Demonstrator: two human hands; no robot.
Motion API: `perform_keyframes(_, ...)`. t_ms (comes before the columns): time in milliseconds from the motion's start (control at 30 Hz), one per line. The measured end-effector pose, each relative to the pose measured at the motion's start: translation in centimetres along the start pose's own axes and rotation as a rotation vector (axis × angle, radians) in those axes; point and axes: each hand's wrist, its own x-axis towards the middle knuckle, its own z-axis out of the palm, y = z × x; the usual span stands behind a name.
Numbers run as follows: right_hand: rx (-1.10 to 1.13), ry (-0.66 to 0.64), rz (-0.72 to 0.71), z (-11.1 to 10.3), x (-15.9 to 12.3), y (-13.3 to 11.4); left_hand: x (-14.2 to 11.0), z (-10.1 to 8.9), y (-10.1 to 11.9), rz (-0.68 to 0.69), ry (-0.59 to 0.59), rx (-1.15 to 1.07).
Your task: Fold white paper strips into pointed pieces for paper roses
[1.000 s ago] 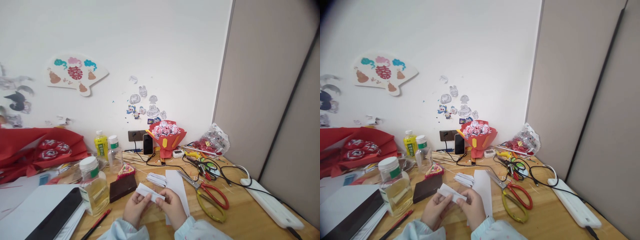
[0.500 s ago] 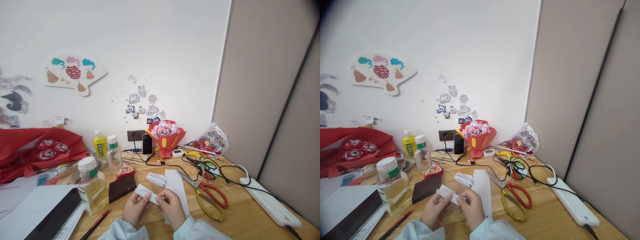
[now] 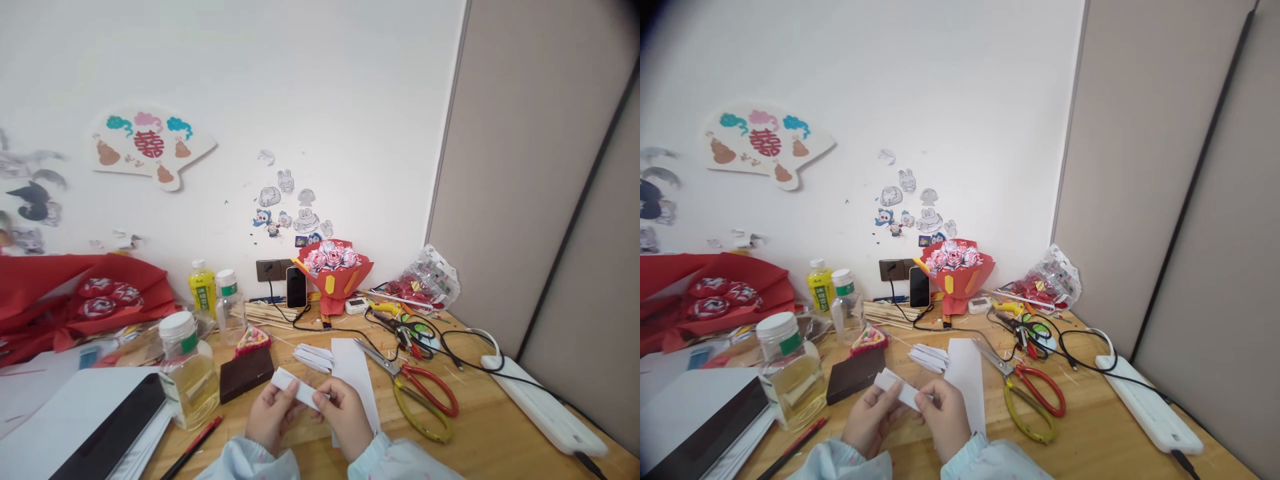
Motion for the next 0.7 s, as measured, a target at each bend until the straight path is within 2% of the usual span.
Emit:
perform_keyframes(233, -0.027, -0.006, 0.009, 0.1, -0.1, 0.0, -0.1, 0.0, 0.1, -0.011, 0.056, -0.028)
perform_keyframes(500, -0.084, -0.014, -0.008, 0.0, -0.2, 0.9, -0.3, 0.1, 0.8, -0.061, 0.045, -0.048)
perform_keyframes(700, -0.072, -0.047, -0.009, 0.0, -0.1, 1.0, 0.0, -0.1, 0.5, -0.036, 0.084, -0.004)
